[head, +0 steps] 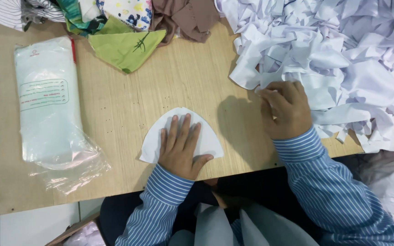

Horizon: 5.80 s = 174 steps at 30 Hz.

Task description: The person sits at a table and folds white fabric masks by hand. They pick up masks from a pile, fold them into a compact shape, and place them on the table. The person also handles a plastic-wrapped package of masks and a green patterned mask.

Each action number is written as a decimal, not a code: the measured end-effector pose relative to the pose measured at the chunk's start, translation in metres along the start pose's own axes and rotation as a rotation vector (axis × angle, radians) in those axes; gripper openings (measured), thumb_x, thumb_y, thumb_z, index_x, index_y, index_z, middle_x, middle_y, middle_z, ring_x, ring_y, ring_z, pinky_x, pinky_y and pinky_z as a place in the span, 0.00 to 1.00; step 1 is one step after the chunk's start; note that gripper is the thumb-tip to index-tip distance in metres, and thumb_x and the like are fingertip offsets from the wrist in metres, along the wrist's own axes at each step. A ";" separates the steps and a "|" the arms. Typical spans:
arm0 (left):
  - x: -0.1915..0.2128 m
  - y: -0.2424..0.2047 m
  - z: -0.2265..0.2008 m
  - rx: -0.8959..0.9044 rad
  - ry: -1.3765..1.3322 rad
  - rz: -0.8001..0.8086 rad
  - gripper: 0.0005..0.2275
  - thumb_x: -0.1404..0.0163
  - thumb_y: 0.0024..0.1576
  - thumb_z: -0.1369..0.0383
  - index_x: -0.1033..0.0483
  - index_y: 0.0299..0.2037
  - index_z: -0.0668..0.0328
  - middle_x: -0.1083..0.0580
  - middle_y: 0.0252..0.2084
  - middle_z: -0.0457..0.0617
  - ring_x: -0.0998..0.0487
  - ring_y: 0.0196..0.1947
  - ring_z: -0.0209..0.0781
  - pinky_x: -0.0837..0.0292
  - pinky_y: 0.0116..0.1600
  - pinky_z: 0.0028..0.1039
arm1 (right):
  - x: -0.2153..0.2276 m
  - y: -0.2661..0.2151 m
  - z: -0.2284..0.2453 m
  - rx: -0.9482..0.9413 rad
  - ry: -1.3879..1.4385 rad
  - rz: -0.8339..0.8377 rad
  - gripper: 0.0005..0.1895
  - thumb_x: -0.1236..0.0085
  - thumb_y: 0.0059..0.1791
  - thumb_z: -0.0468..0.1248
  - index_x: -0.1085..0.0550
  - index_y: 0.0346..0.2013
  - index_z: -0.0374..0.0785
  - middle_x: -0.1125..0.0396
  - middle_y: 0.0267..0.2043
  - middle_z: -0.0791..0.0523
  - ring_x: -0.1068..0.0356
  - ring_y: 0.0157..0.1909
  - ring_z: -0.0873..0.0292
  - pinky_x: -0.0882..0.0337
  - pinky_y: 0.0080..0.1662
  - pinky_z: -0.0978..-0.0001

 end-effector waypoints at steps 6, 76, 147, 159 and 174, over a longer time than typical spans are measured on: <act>-0.017 -0.003 0.007 0.060 0.146 0.137 0.38 0.64 0.61 0.36 0.42 0.74 0.55 0.49 0.78 0.61 0.60 0.78 0.65 0.79 0.74 0.61 | 0.004 0.017 0.004 0.041 0.171 0.024 0.09 0.41 0.49 0.24 0.17 0.39 0.37 0.24 0.47 0.51 0.29 0.42 0.51 0.23 0.45 0.64; 0.006 0.031 -0.066 -0.193 -0.377 -0.032 0.09 0.54 0.65 0.72 0.20 0.47 0.67 0.19 0.41 0.55 0.16 0.40 0.49 0.19 0.46 0.33 | 0.160 -0.092 -0.218 -0.649 -0.460 0.057 0.42 0.27 0.74 0.68 0.30 0.46 0.31 0.35 0.36 0.50 0.31 0.34 0.55 0.30 0.33 0.63; -0.083 0.196 -0.110 0.262 -2.325 0.124 0.05 0.54 0.52 0.76 0.28 0.38 0.61 0.19 0.38 0.62 0.15 0.41 0.55 0.14 0.47 0.41 | 0.086 -0.004 -0.085 -0.442 0.859 -0.199 0.27 0.49 0.57 0.42 0.35 0.63 0.23 0.31 0.55 0.37 0.32 0.60 0.45 0.31 0.61 0.54; -0.115 0.199 -0.096 0.081 -2.205 0.252 0.10 0.56 0.66 0.65 0.32 0.54 0.60 0.23 0.56 0.61 0.20 0.55 0.50 0.23 0.65 0.40 | 0.060 -0.022 -0.113 -0.625 1.202 -0.271 0.07 0.40 0.52 0.29 0.26 0.36 0.24 0.37 0.20 0.51 0.36 0.19 0.66 0.32 0.25 0.79; -0.101 0.094 -0.037 0.390 -1.555 0.054 0.29 0.39 0.58 0.72 0.40 0.67 0.57 0.19 0.37 0.58 0.16 0.35 0.40 0.15 0.39 0.25 | 0.004 -0.055 -0.102 -0.720 1.305 0.127 0.07 0.44 0.52 0.30 0.29 0.34 0.26 0.35 0.21 0.49 0.29 0.19 0.59 0.25 0.24 0.72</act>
Point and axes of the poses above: each hand's wrist, its own y-axis towards the middle knuckle, its own x-axis out of the back of the hand, z = x × y, the point moved 8 cm from there along y, towards the middle knuckle
